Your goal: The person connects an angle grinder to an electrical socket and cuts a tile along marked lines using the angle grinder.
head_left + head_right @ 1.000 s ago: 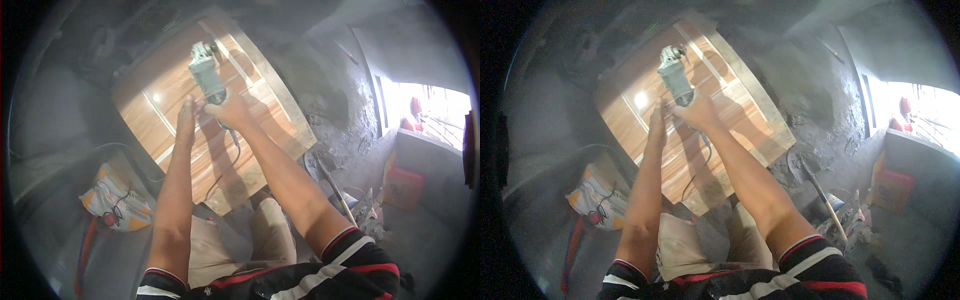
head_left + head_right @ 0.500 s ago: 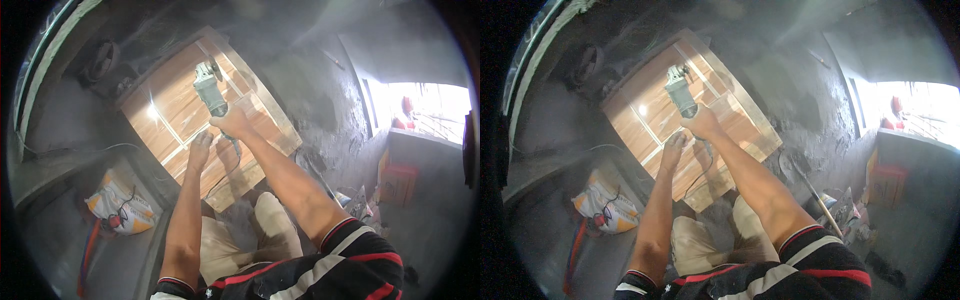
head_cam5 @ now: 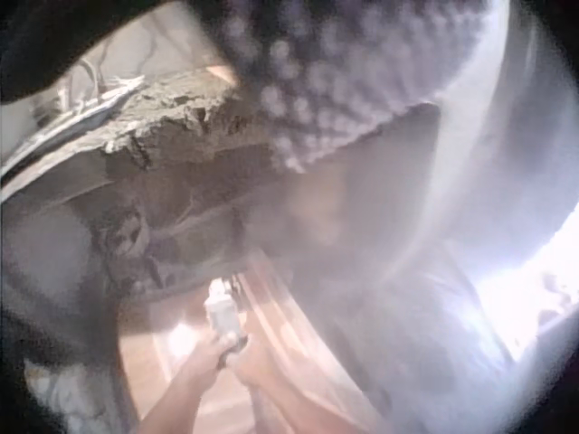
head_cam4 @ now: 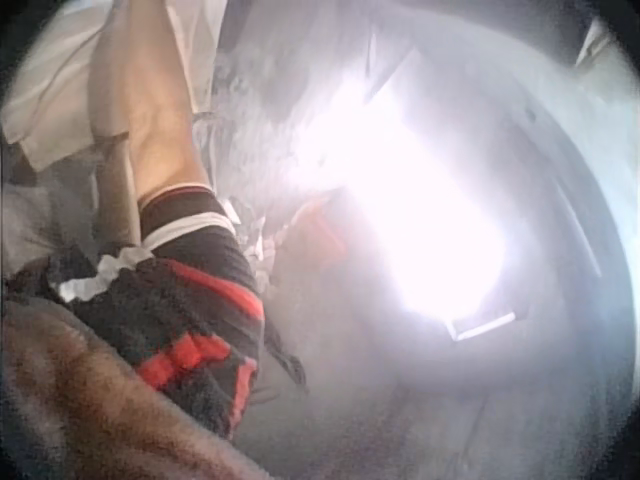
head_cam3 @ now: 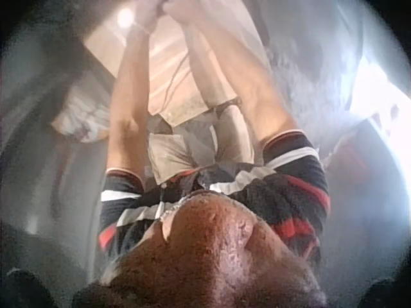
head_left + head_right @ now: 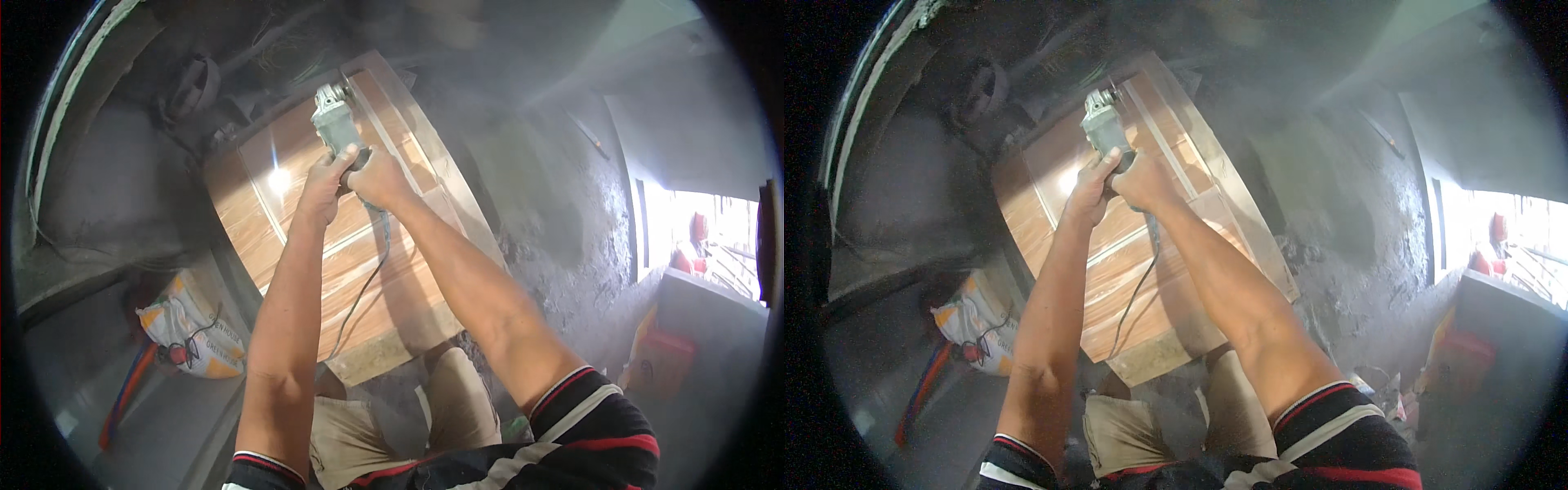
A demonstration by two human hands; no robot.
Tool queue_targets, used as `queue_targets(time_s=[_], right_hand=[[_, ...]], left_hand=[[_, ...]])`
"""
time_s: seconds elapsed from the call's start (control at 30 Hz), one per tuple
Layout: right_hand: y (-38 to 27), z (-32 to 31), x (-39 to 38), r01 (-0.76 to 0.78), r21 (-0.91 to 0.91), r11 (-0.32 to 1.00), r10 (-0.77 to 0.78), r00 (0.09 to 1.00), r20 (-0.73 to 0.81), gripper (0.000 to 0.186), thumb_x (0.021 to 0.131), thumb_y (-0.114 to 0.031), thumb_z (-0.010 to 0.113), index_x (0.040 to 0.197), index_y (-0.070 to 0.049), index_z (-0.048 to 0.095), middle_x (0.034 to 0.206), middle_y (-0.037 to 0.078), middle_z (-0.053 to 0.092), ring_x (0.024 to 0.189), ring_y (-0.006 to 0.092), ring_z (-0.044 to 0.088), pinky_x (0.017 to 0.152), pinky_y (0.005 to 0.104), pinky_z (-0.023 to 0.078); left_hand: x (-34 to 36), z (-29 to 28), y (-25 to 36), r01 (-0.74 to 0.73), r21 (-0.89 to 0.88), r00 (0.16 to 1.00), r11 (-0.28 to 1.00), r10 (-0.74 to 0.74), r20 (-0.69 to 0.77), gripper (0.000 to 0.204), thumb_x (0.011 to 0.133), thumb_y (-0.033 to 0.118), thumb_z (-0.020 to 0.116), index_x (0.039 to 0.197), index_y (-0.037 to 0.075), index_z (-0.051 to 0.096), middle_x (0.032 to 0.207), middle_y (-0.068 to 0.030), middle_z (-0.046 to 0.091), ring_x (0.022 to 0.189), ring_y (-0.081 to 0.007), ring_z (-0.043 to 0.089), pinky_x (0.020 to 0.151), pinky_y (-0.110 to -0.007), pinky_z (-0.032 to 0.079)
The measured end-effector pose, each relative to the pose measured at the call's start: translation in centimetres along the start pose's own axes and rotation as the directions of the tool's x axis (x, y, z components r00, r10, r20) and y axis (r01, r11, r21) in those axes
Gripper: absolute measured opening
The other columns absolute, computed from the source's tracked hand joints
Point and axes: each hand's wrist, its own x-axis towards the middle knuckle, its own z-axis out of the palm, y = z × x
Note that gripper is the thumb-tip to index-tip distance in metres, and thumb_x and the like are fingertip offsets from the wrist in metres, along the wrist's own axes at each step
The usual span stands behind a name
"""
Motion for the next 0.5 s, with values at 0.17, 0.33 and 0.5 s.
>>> queue_targets(time_s=[0.17, 0.33, 0.5], right_hand=[[0.5, -1.5, 5.7, -0.010, 0.066, 0.998, 0.006, 0.998, 0.057, 0.065, 0.069, -0.036, 0.084, 0.111, 0.011, 0.070, 0.109, 0.033, 0.074, 0.106, 0.0418, 0.074, 0.089, 0.0448, 0.059], [0.2, -0.9, 9.7, 0.078, -0.017, 0.997, -0.079, 0.996, -0.040, 0.057, 0.070, -0.033, 0.080, 0.105, 0.011, 0.070, 0.091, 0.024, 0.076, 0.084, 0.0317, 0.076, 0.078, 0.0402, 0.058], [-0.4, -1.4, 9.7, 0.053, -0.034, 0.998, -0.053, 0.998, 0.027, 0.055, 0.070, -0.033, 0.081, 0.102, 0.010, 0.070, 0.088, 0.022, 0.075, 0.084, 0.0300, 0.076, 0.078, 0.0397, 0.058]], left_hand=[[1.6, 0.7, -1.4, -0.015, -0.296, 0.993, 0.955, -0.019, -0.113, 0.067, 0.103, 0.071, 0.049, 0.134, 0.014, 0.065, 0.116, -0.0012, 0.066, 0.106, -0.0149, 0.057, 0.098, -0.041, 0.043], [-6.7, 2.3, -8.2, 0.138, 0.070, 0.990, 0.988, -0.140, 0.023, 0.061, 0.106, 0.059, 0.052, 0.135, 0.006, 0.062, 0.120, -0.0075, 0.067, 0.109, -0.0195, 0.059, 0.095, -0.039, 0.046], [-18.9, 3.5, -9.2, 0.380, 0.363, 0.911, 0.851, -0.413, 0.014, 0.069, 0.103, 0.044, 0.065, 0.150, -0.005, 0.050, 0.118, -0.0170, 0.069, 0.112, -0.0283, 0.066, 0.106, -0.045, 0.049]])
